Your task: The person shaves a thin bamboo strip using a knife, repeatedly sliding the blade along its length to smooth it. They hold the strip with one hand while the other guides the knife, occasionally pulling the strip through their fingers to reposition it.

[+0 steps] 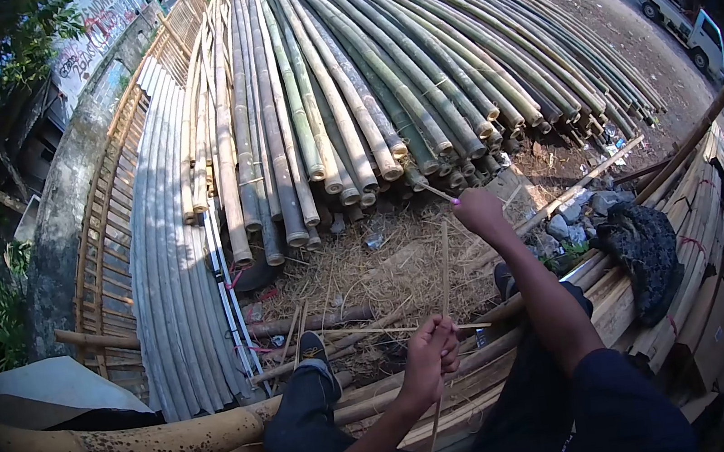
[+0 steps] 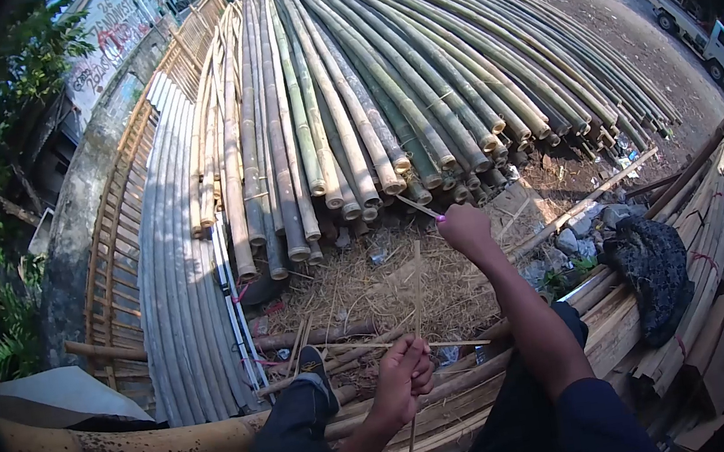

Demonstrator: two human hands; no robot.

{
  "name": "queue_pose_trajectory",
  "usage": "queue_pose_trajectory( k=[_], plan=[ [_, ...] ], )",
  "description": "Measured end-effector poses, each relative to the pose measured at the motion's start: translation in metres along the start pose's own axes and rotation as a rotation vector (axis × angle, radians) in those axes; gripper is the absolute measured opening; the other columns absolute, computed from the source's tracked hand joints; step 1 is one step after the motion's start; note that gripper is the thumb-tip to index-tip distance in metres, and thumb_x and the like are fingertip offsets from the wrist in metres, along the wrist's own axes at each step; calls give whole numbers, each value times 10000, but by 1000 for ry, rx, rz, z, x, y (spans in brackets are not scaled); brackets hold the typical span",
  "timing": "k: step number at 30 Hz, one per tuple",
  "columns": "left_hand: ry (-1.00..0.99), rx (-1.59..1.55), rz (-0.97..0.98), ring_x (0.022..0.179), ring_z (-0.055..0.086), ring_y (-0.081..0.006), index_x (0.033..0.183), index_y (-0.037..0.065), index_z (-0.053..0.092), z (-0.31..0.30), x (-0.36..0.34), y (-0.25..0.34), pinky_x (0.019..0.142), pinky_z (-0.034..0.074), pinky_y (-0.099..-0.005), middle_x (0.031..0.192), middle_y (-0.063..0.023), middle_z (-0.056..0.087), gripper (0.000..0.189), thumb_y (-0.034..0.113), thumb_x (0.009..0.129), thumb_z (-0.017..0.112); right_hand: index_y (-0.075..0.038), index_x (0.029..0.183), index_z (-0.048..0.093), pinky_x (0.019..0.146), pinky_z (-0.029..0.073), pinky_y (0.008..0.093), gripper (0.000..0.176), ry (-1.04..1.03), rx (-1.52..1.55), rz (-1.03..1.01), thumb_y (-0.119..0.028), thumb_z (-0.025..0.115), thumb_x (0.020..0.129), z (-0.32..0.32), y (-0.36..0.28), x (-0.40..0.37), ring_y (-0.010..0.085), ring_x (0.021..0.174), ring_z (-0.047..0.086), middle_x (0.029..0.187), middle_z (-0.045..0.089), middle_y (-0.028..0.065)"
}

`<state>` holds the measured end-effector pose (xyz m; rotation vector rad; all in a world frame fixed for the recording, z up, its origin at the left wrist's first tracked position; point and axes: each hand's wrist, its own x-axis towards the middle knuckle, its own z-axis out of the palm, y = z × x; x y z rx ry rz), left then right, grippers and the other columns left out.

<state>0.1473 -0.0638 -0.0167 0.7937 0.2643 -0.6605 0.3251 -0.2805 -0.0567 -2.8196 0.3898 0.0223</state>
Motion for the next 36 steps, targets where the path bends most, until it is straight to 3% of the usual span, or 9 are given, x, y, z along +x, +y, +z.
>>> queue_pose_trajectory(
  k=[4,6,9,13,20,23,28,31,36],
  plan=[
    [-144,-103,-153,432,218,-32,950,59,480,-3,2,4,394,191,-186,596,49,287,245,293,986,419,40,760,631,673,467,485,396,9,222,3,-342,549,825,-13,0,-2,418,751,608,767,633,227],
    [-152,-126,-93,438,226,-29,980,57,476,-4,0,19,387,213,-168,592,46,282,257,301,992,396,-2,744,647,624,476,437,356,-1,290,-71,-336,557,828,-23,-20,-19,330,687,643,692,624,210],
    [-210,-140,-31,437,232,-27,1015,47,479,5,-16,37,379,223,-164,591,45,283,273,306,991,393,2,668,597,435,301,294,417,-103,856,-322,-358,578,877,-16,-34,-42,75,463,386,499,417,1],
    [-283,-128,6,433,242,-26,1037,28,475,27,-48,51,374,230,-167,590,49,292,305,319,990,394,-32,832,613,398,156,221,355,-524,1461,-223,-355,509,935,-89,-57,-124,17,414,231,505,304,-94],
    [-326,113,39,538,395,-75,1198,10,420,45,-109,23,514,390,-227,716,-17,436,422,373,987,370,-46,869,630,381,168,225,255,-669,1757,-312,-286,558,916,-122,-62,-175,24,392,258,495,321,-89],
    [-407,277,-29,800,606,-187,1290,33,351,24,-151,2,740,537,-336,1022,-140,577,472,369,967,425,-72,855,619,373,164,228,215,-508,1708,-245,-279,578,901,-152,-48,-182,32,376,251,484,312,-92],
    [-591,516,-336,943,616,-214,1275,39,396,-22,-225,-45,785,523,-323,1071,-148,588,420,194,914,545,-101,837,616,360,148,247,180,-347,1876,-206,-266,574,896,-214,0,-168,55,354,231,454,274,-87],
    [-806,495,-309,876,628,-182,1244,22,427,-11,-243,-56,763,514,-284,1009,-120,605,368,182,928,525,-108,813,602,360,145,242,165,-231,1995,-223,-240,564,902,-259,33,-154,56,359,217,457,253,-88],
    [-596,826,-109,734,622,-131,1123,-12,503,60,-225,-4,687,519,-262,834,-79,609,220,122,949,486,-101,807,571,366,143,251,160,-5,1997,-431,-216,546,916,-385,106,-146,63,354,217,458,247,-83]
  ],
)
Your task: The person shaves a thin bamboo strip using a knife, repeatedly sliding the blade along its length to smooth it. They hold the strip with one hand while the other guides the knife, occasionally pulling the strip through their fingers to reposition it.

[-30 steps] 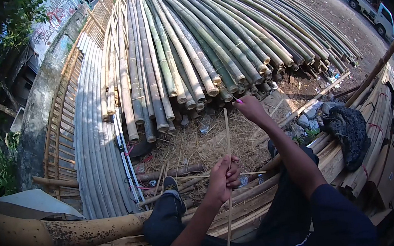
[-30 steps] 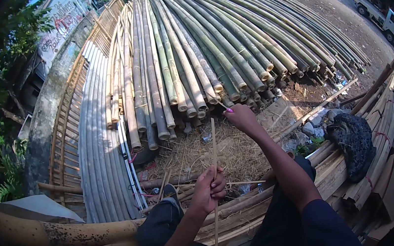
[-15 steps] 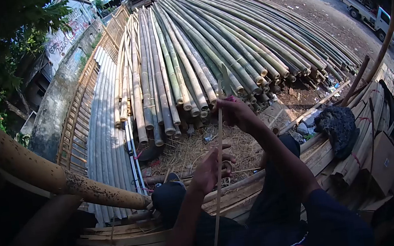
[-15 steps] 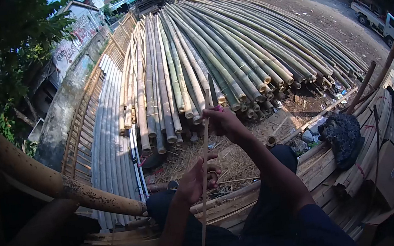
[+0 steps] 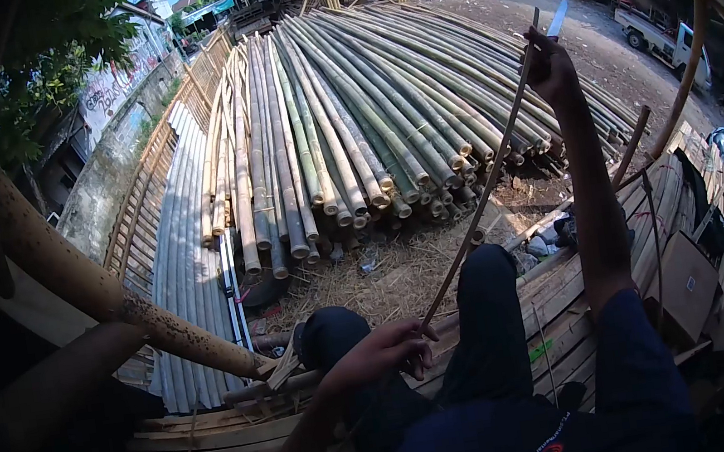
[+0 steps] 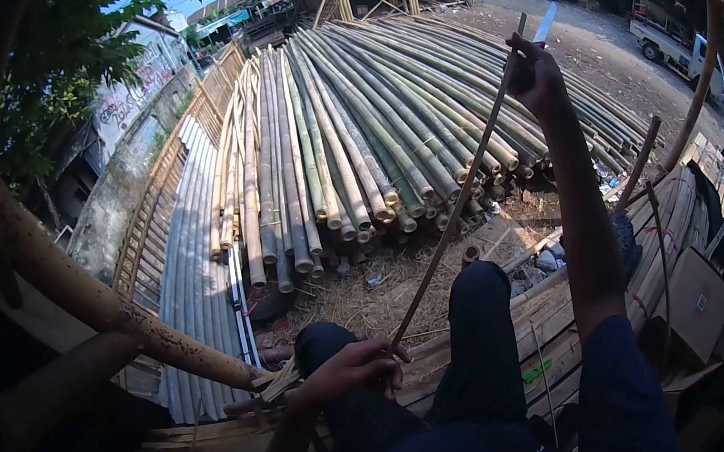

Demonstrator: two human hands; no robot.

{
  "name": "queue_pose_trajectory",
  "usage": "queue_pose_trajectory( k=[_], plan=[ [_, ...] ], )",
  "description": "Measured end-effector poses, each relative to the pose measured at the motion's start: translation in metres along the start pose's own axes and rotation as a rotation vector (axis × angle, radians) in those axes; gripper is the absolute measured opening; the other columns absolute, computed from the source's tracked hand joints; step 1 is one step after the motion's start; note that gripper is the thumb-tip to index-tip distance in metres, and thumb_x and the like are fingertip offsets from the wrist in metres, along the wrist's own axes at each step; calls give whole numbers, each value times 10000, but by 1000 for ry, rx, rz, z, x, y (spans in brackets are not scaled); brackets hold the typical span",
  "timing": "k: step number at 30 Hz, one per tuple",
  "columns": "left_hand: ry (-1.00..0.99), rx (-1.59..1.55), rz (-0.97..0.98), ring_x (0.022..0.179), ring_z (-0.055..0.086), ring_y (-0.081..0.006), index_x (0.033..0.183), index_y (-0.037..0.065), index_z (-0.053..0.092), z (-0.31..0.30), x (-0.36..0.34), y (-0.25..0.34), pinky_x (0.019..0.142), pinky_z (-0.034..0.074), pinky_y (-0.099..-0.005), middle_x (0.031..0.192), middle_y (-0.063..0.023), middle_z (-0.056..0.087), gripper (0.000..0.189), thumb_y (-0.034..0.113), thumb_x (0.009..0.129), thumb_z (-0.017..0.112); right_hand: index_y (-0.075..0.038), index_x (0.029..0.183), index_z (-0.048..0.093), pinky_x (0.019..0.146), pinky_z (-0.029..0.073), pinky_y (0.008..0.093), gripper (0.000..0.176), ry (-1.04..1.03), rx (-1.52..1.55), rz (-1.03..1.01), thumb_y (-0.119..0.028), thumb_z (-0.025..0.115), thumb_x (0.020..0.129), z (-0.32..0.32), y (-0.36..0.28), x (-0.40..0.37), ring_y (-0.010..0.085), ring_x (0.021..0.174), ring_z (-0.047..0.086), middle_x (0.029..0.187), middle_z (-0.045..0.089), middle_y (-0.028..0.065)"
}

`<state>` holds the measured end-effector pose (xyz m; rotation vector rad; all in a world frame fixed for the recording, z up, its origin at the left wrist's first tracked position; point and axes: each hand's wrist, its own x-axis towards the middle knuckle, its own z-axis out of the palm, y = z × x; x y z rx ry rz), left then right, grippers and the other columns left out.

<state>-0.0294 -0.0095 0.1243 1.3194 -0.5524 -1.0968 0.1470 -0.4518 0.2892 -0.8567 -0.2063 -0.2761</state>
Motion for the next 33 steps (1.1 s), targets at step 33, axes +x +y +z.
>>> queue_pose_trajectory(
  k=[33],
  plan=[
    [231,-1014,205,933,622,-265,1244,-17,414,12,93,-157,873,511,-428,1043,-165,587,492,393,976,376,-55,966,521,361,218,179,287,189,-474,609,-82,722,764,-38,332,-225,-6,392,337,654,636,-4]
  ],
)
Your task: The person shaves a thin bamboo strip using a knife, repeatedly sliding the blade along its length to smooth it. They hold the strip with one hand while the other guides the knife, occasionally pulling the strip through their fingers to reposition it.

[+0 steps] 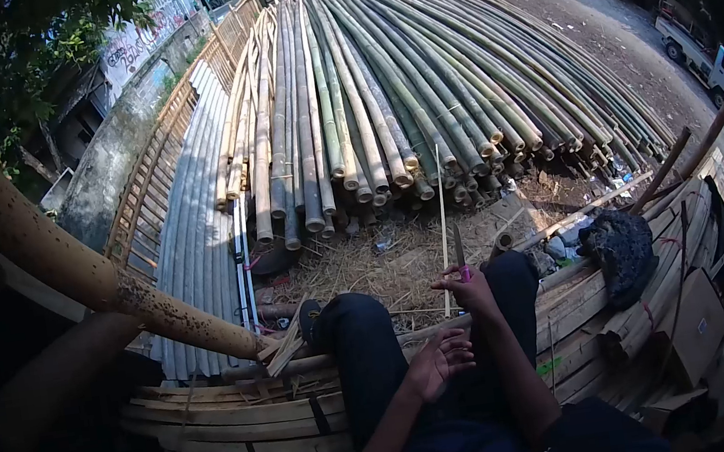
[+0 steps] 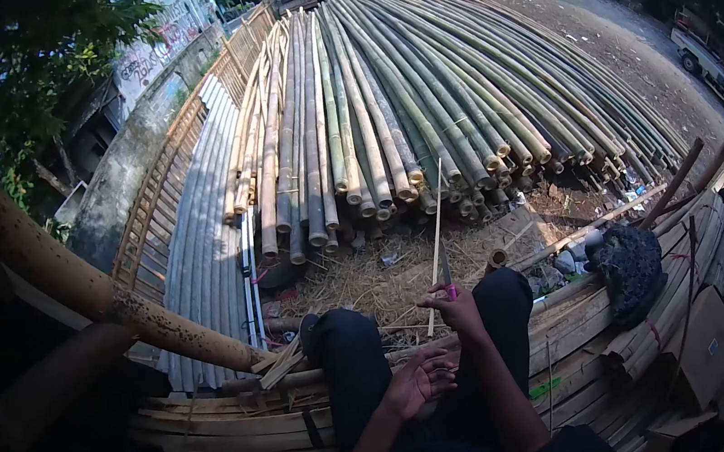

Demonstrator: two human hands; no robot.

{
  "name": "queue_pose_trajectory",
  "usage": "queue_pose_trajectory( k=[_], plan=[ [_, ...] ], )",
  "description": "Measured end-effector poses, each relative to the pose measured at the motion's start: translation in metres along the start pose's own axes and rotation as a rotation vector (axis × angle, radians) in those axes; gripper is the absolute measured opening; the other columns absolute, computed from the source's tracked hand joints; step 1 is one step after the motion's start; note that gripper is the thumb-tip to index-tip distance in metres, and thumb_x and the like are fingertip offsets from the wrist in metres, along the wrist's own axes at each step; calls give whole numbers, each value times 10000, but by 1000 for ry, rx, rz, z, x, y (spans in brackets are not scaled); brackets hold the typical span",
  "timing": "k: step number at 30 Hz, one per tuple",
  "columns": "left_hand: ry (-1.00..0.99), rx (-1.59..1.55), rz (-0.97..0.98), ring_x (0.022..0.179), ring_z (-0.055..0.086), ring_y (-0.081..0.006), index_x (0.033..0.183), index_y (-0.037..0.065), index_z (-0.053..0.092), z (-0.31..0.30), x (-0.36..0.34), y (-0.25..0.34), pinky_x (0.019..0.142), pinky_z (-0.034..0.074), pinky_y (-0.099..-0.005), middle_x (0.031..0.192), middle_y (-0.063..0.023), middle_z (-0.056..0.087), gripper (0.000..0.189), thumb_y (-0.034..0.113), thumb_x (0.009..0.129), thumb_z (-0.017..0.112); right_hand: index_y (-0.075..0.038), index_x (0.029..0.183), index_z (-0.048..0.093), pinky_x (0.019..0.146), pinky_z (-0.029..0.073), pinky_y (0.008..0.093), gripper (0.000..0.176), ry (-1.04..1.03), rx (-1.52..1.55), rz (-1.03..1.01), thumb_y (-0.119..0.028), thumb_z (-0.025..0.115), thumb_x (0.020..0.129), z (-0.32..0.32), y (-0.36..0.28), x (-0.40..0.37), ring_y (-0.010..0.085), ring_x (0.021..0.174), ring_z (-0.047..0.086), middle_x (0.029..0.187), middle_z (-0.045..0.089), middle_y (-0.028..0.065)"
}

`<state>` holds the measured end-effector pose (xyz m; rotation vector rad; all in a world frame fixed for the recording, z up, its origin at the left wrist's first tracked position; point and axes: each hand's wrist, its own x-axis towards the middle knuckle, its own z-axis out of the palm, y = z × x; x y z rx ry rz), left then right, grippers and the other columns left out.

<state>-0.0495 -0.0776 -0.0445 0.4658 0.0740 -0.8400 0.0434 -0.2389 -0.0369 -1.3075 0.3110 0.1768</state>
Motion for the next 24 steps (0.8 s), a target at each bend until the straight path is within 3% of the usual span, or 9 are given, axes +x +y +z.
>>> queue_pose_trajectory(
  k=[4,7,11,13,15,17,18,21,24],
  plan=[
    [-7,-44,19,905,623,-229,1233,-24,415,0,14,13,845,531,-408,1030,-163,587,443,343,992,355,-93,922,435,395,283,194,394,21,-117,-120,-81,773,720,4,9,-1,29,464,418,612,444,-60],
    [41,19,42,895,630,-237,1231,-36,410,-5,23,19,843,536,-408,1024,-166,589,442,332,991,358,-89,934,425,497,367,185,383,-37,44,-94,-57,751,736,18,4,-8,30,541,439,658,459,-47],
    [196,7,133,746,601,-169,1187,23,448,-12,22,27,709,539,-322,960,-117,596,316,261,989,390,-86,937,413,540,390,185,355,-78,17,-96,-43,719,762,24,19,2,30,560,447,647,458,-51],
    [364,50,156,631,509,-102,1114,56,472,-21,24,24,600,469,-253,855,-56,563,213,212,980,417,-86,955,392,533,391,194,359,-174,-63,-203,-19,695,774,22,38,13,34,562,455,621,439,-59],
    [161,20,188,572,422,-70,1062,64,473,-41,24,27,540,385,-218,765,-14,492,150,177,968,441,-77,988,406,509,369,193,307,-183,-146,-283,-54,658,815,23,40,15,31,561,446,665,543,-34],
    [178,4,148,543,352,-59,1057,58,475,-28,20,40,509,311,-206,723,9,433,142,159,961,448,-83,1081,400,430,311,175,283,-211,-76,-69,-89,591,872,33,-3,4,17,519,467,918,679,123],
    [122,8,113,543,359,-60,1053,53,476,-25,18,46,512,320,-205,725,8,437,140,154,960,447,-68,1101,462,402,268,171,244,-223,3,-39,-114,574,889,32,-4,11,-1,456,366,869,686,82],
    [31,12,77,574,389,-72,1057,35,486,-17,19,63,537,351,-216,739,9,442,169,168,958,452,-54,1039,542,387,245,174,173,-423,-105,9,-113,585,882,28,-24,32,-6,438,362,842,692,71],
    [68,86,40,656,425,-93,1105,19,495,-3,26,91,593,384,-237,754,10,431,267,242,966,443,-54,951,586,430,276,175,116,-406,-139,-63,-130,613,867,39,-48,45,3,484,409,781,679,39]
  ],
)
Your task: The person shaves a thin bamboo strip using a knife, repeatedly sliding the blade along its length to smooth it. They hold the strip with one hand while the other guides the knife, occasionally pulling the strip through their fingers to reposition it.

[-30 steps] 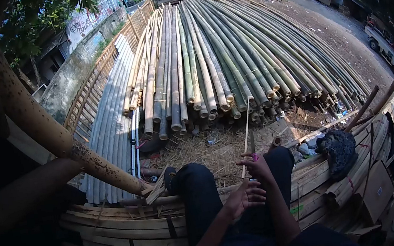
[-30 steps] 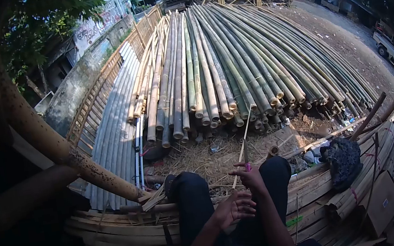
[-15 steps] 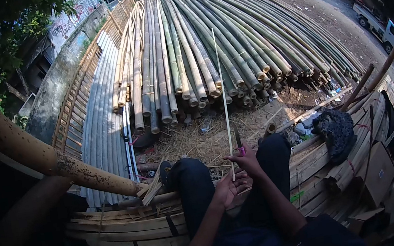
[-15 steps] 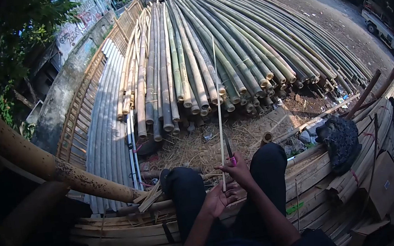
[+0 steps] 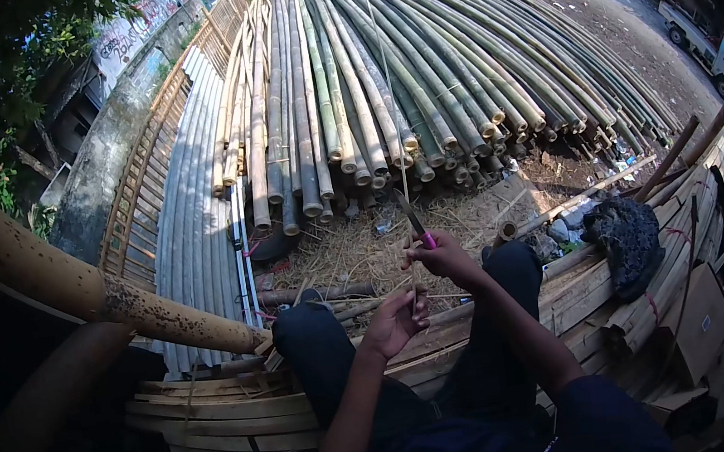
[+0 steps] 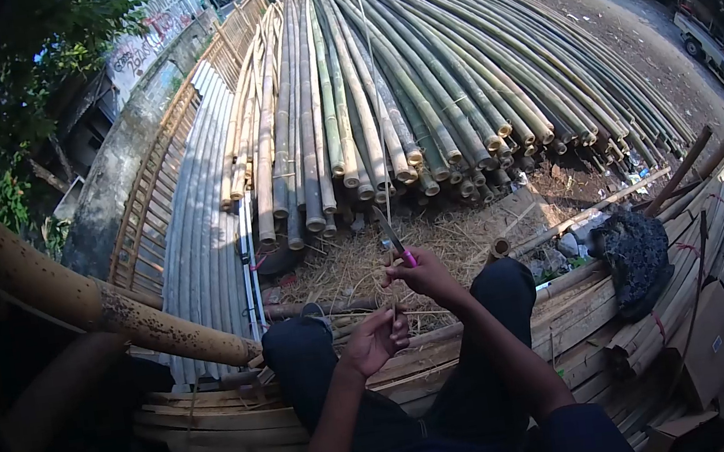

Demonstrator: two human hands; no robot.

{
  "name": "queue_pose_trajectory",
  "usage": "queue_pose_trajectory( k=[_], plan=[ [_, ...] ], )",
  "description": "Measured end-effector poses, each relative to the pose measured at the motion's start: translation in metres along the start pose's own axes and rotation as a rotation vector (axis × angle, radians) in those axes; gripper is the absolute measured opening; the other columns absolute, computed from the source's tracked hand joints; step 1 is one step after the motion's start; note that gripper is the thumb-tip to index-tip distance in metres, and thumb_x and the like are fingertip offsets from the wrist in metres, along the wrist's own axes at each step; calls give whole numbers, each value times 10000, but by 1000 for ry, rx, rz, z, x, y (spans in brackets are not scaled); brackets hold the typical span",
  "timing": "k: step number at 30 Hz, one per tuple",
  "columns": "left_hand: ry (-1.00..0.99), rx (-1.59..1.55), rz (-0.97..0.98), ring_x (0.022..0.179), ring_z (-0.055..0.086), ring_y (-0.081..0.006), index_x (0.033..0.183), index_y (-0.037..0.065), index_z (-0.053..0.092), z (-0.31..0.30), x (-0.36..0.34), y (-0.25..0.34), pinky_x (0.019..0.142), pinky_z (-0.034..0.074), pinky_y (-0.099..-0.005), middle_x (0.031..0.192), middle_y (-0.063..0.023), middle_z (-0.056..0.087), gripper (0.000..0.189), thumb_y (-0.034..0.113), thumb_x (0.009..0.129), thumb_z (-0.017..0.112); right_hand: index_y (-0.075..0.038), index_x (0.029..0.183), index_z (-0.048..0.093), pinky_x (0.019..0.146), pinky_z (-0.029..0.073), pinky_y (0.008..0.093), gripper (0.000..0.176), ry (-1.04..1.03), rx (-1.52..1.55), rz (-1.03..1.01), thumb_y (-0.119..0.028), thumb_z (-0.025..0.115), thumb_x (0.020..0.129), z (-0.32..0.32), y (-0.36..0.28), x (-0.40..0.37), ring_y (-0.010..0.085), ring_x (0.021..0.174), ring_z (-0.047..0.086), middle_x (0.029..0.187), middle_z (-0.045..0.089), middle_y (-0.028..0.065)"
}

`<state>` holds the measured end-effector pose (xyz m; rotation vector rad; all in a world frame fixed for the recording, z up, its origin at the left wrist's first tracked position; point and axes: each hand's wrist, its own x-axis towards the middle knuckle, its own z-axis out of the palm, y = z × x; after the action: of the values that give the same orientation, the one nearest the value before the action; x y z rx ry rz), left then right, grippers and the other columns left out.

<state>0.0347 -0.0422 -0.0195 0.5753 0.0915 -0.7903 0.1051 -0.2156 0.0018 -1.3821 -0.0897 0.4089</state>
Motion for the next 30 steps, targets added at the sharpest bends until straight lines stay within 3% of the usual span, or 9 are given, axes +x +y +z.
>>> queue_pose_trajectory(
  k=[7,11,15,17,19,21,25,28,30],
  plan=[
    [-177,7,1,577,321,-72,1023,30,485,-1,43,66,540,314,-221,675,37,330,228,247,974,434,-64,907,574,474,322,210,146,-84,-63,-180,-201,616,881,-8,-55,60,35,553,486,710,640,19],
    [-214,-36,34,545,283,-72,952,55,460,-11,70,103,504,276,-218,653,45,300,187,241,968,449,-46,731,602,464,341,252,342,37,-258,-208,-346,581,894,-37,-30,119,58,493,458,551,560,7],
    [-120,123,-17,553,321,-62,945,65,459,-32,91,118,509,292,-212,645,37,333,175,238,969,455,-3,690,598,524,405,344,422,135,-902,-152,-407,652,797,-55,-4,134,179,517,532,536,527,118],
    [-96,89,-43,564,358,-71,943,64,469,-44,100,117,514,308,-211,644,33,362,177,239,963,469,-9,742,629,592,449,425,350,10,-1037,-170,-357,660,762,-52,-1,133,350,620,591,655,594,190],
    [14,272,37,568,397,-86,939,64,482,-56,106,101,523,333,-216,644,29,384,187,250,960,479,-4,746,625,617,459,445,309,-45,-1036,-179,-312,652,744,-48,6,138,389,674,595,699,606,203],
    [1,295,43,563,433,-99,934,64,488,-58,107,100,528,356,-228,648,24,404,200,262,961,478,-1,750,629,621,463,445,269,-95,-1051,-122,-269,634,739,-51,19,146,388,681,596,698,603,208],
    [22,176,41,526,440,-104,940,62,476,-57,102,102,497,362,-233,626,26,386,219,278,972,455,3,709,633,608,460,443,253,-220,-1092,-239,-246,598,735,-49,36,152,388,657,591,668,589,222],
    [55,108,-11,500,421,-100,947,55,462,-49,96,101,465,354,-235,591,25,351,239,287,984,419,-5,676,624,600,453,445,242,-316,-864,-238,-242,590,718,-44,37,147,390,637,585,649,580,220],
    [45,135,-27,480,404,-90,945,58,454,-43,91,98,456,347,-228,586,30,347,250,303,980,427,-19,658,616,595,446,452,227,-372,-1018,-290,-241,584,697,-46,34,147,387,630,580,642,578,212]
  ],
)
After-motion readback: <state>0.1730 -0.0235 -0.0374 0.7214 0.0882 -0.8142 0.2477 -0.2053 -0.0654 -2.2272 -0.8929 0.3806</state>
